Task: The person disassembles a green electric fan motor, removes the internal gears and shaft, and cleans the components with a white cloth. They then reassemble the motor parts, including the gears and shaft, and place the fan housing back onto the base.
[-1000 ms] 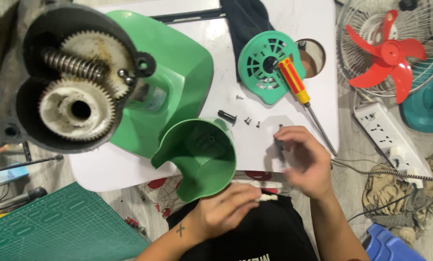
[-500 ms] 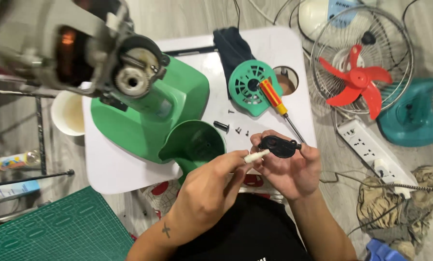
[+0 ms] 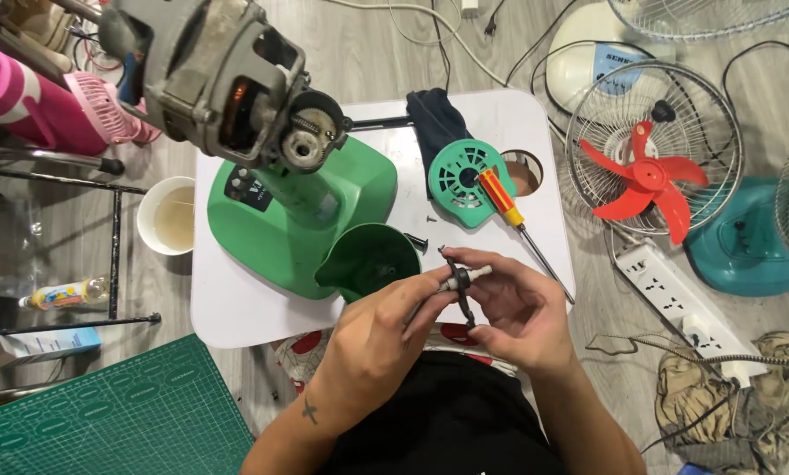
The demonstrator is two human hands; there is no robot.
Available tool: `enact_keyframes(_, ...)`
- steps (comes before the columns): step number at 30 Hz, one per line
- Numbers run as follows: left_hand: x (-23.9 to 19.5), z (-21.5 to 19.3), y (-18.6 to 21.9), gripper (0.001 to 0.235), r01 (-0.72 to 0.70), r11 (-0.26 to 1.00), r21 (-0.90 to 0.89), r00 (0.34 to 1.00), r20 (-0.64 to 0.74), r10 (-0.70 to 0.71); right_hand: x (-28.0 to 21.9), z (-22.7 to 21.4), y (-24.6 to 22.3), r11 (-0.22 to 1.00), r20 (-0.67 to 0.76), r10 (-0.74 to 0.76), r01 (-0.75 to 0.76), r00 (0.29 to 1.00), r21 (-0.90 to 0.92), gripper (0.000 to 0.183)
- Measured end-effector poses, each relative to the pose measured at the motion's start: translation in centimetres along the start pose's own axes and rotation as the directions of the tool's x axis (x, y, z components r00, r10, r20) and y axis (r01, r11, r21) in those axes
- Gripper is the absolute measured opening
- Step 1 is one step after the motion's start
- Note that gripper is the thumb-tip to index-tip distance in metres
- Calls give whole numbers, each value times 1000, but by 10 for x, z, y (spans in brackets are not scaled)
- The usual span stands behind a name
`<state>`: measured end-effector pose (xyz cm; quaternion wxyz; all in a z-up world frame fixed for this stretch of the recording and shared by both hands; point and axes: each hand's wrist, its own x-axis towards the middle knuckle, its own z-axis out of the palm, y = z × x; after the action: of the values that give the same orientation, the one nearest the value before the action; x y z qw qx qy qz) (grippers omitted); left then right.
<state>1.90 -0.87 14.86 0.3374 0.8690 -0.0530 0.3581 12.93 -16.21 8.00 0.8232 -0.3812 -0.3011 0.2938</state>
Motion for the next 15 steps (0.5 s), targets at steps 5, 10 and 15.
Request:
enact_keyframes(5, -1, -3, 2, 52, -16, 1000, -21, 998, -65, 15, -5, -4, 1, 999, 35, -42, 42, 999, -1, 71)
enact_keyframes(10, 0, -7, 7, 42, -101, 993, 59, 990, -90, 106, -8, -10, 5, 996, 69, -30, 24, 997, 80, 68)
enact_keyframes(15, 3, -11, 14, 33, -120, 993, 3, 992, -31, 120, -7, -11, 3, 998, 71, -28, 23, 997, 61, 73)
